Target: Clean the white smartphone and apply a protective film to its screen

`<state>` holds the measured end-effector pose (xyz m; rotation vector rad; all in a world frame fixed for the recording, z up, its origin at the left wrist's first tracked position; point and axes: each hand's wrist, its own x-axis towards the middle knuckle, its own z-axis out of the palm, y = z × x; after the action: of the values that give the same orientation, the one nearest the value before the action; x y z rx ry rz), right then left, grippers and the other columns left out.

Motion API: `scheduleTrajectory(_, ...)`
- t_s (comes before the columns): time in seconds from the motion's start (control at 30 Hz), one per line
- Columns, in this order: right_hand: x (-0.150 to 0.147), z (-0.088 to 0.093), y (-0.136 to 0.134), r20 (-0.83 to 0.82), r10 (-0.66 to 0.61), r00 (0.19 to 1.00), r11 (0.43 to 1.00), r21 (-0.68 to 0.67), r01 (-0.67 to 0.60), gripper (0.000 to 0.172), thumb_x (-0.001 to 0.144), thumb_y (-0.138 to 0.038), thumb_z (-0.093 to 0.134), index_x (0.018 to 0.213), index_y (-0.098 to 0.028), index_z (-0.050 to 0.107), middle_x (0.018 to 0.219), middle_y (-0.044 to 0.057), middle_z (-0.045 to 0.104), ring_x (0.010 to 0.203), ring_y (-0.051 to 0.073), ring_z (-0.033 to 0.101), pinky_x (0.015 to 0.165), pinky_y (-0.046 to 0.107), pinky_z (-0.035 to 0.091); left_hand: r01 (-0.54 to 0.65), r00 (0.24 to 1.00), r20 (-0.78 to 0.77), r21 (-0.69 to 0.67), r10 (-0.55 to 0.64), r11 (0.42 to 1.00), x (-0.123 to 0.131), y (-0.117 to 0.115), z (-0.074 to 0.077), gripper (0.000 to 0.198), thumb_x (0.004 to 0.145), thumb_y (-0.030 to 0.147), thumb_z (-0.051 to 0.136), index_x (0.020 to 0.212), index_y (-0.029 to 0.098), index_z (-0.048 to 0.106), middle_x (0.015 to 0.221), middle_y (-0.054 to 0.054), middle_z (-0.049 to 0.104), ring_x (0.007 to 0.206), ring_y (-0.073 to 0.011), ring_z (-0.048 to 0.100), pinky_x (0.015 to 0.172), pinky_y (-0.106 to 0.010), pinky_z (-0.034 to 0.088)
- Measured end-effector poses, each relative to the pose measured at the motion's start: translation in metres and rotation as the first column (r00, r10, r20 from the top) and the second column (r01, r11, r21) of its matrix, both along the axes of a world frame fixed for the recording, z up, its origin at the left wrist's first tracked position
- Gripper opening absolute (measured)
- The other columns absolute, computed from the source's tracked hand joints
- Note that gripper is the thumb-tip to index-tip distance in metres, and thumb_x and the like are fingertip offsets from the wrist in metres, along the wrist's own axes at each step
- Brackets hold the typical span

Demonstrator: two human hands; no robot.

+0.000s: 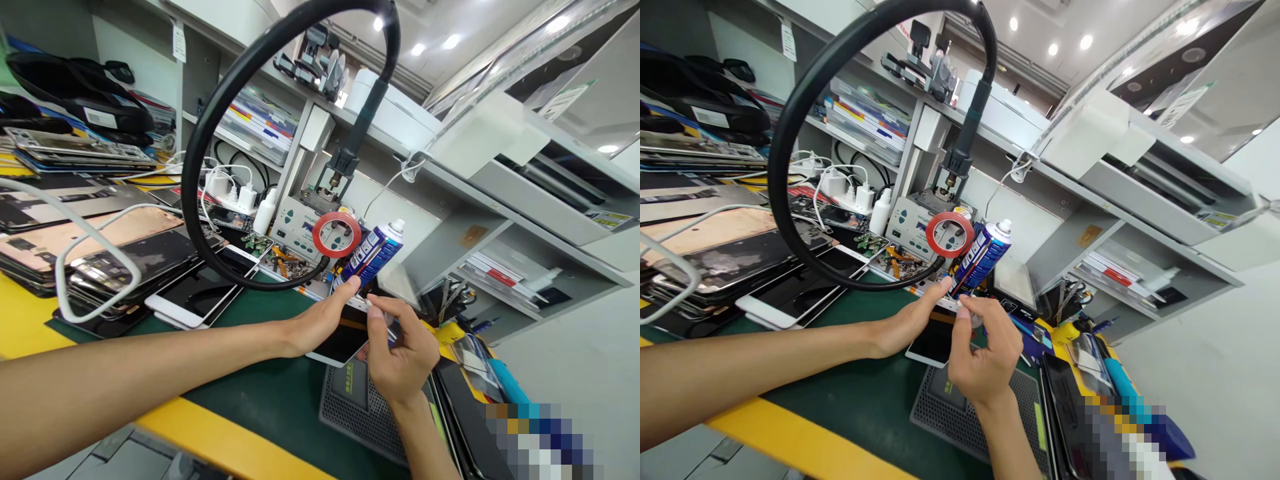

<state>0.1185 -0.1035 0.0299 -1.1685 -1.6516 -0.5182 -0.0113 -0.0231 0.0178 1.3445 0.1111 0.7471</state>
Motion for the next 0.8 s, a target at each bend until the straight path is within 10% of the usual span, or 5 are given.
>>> scheduleTrajectory(0.8,-0.0019,0.0071,-0.0022,-0.01,-0.014,1.0,0.993,-0.116,0.013,0.015,0.087,-0.012,0.059,0.098,-0.018,0.066,0.078,0.003,0.067,0.055,0.013,0.064,0.045,0.024,0.049,-0.071,0.996,-0.055,-0.065,0.067,0.995,0.0017,0.0017,-0.0012,0.07,0.099,0.063,0.034,0.149,0.015,0.042,0.156,-0.003,0.038,0.147,-0.0222,0.029,0.123,-0.033,0.017)
